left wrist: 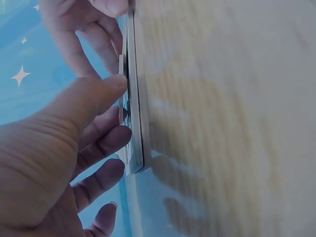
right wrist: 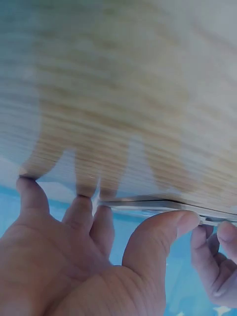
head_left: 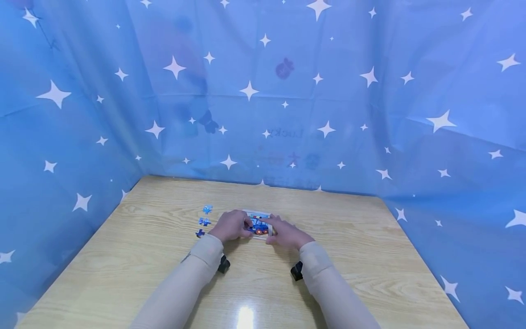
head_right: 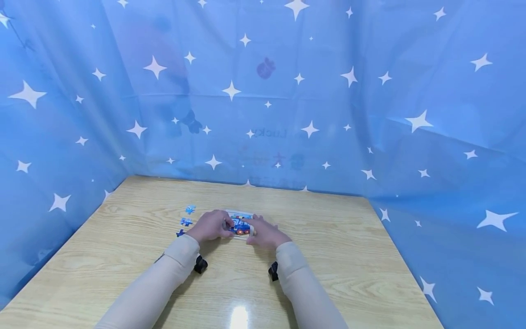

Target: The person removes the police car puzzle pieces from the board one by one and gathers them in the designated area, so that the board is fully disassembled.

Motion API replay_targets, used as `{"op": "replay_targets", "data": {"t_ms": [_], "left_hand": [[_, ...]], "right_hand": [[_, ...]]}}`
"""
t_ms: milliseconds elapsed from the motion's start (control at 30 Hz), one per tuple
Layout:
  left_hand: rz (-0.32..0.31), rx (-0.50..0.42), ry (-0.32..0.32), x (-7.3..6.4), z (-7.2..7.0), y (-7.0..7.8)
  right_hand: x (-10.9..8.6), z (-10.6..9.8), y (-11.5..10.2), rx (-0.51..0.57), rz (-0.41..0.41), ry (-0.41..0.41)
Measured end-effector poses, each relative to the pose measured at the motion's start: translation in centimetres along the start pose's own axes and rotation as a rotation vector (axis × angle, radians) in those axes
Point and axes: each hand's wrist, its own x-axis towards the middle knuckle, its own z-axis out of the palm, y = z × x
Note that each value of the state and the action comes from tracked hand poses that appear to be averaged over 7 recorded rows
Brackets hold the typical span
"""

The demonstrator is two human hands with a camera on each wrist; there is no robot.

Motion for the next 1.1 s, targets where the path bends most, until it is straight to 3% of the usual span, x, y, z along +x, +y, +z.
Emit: {"op": "replay_targets", "data": {"t_ms": [400, 767, 1100], "left_hand": [[0.014, -0.022, -0.010, -0.5, -0.3, -0.3], [-0.039, -0.080, 0.012, -1.5, -1.3, -0.9], [-0.046, -0.149, 0.065, -2.9, -2.6, -3.2]], "right_hand": [[0.4, 0.3, -0.2, -0.110, 0.034, 0.029], [0.0, 0.5, -0.7, -0.138, 0.056, 0.038], [-0.6, 0.3, -0.5, -0.048, 0.046, 0.019]]}}
